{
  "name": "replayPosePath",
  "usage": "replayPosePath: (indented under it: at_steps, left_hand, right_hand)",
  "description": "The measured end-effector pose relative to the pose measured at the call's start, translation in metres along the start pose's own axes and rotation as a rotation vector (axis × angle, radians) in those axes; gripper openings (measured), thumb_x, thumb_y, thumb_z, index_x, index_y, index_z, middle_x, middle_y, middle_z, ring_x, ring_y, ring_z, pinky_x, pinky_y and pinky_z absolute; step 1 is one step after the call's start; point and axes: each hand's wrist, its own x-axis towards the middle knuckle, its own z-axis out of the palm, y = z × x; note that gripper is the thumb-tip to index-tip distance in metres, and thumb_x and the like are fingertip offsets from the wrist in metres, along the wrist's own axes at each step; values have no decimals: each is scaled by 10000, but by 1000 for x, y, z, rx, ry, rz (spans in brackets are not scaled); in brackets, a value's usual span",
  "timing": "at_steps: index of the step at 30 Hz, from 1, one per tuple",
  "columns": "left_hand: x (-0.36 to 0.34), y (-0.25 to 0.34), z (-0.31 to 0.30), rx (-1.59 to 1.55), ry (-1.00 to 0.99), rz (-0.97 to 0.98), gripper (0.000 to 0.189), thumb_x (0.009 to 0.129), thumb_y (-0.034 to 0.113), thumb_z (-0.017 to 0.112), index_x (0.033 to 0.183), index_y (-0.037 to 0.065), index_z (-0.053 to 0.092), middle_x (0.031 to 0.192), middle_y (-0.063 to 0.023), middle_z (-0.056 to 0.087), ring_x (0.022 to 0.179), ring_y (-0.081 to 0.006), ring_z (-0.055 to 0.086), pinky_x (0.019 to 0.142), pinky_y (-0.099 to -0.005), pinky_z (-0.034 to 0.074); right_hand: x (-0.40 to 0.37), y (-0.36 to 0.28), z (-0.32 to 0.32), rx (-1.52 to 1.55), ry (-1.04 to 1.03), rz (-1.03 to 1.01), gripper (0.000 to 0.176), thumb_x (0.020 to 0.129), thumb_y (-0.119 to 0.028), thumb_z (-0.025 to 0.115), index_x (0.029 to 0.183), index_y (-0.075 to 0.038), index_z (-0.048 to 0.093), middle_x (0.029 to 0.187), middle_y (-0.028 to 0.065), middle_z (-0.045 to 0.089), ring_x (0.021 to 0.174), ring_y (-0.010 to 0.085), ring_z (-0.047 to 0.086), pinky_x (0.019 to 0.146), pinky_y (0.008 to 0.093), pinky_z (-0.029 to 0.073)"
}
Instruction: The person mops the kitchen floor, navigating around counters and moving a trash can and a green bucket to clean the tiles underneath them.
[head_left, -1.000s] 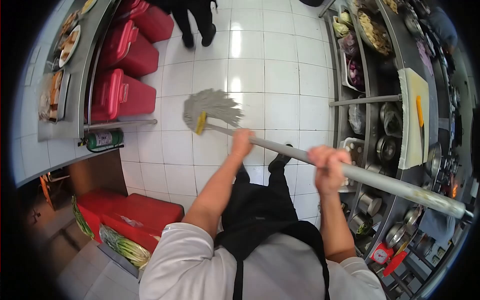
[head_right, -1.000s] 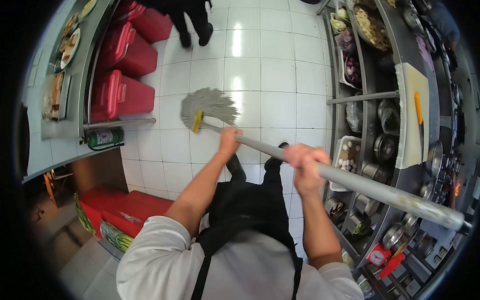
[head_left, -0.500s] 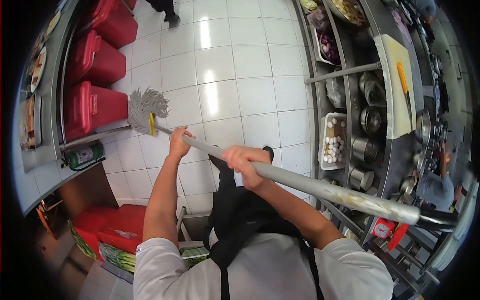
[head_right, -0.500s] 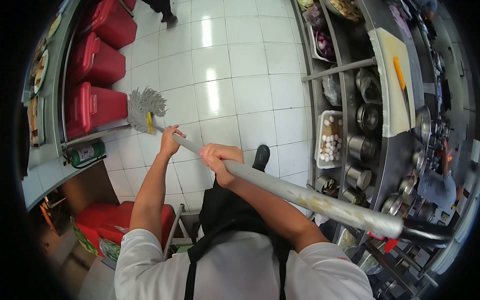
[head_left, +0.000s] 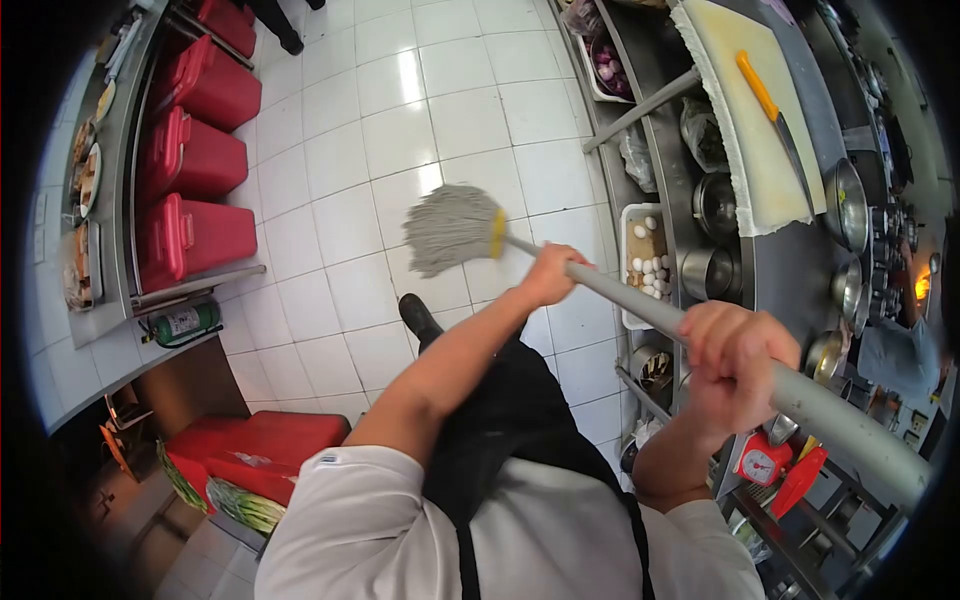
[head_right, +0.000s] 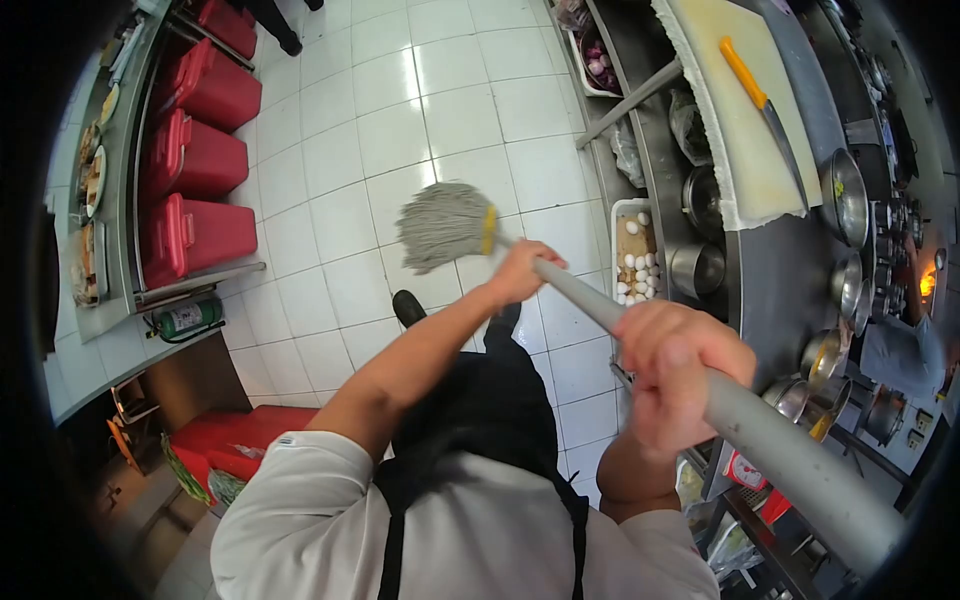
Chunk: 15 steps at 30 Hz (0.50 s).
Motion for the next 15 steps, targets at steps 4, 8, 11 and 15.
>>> replayPosePath:
  at_steps: [4, 8, 11, 15]
  left_hand:
    - [36, 27, 61, 30, -269, 38, 249, 845, 235, 680, 723, 23, 633, 779, -197, 655, 800, -399, 629, 795, -455, 476]
    - [39, 28, 91, -57, -327, 35, 284, 851, 264, 681, 710, 23, 626, 751, -220, 633, 777, -425, 612, 717, -458, 485]
    - [9, 38, 77, -66, -234, 64, 290, 854, 263, 680, 702, 23, 626, 732, -216, 631, 764, -429, 606, 700, -464, 486]
    - [-46, 20, 30, 30, -106, 57, 287, 860, 253, 671, 691, 25, 627, 731, -201, 638, 765, -417, 610, 704, -481, 483]
  right_hand:
    - [-1, -5, -25, -133, 59, -32, 224, 880, -66, 560, 681, -23, 466, 546, 67, 461, 480, 154, 428, 535, 353, 419]
    - [-9, 1, -35, -163, 88, -61, 200, 867, -66, 577, 700, -26, 474, 546, 61, 460, 480, 150, 413, 548, 356, 427]
    - [-23, -9, -32, -87, 5, -60, 194, 860, -76, 589, 706, -32, 480, 549, 58, 461, 486, 148, 411, 559, 355, 434]
    - [-44, -16, 3, -36, -164, -45, 207, 858, -130, 565, 690, -84, 454, 528, 14, 443, 474, 133, 418, 554, 326, 432]
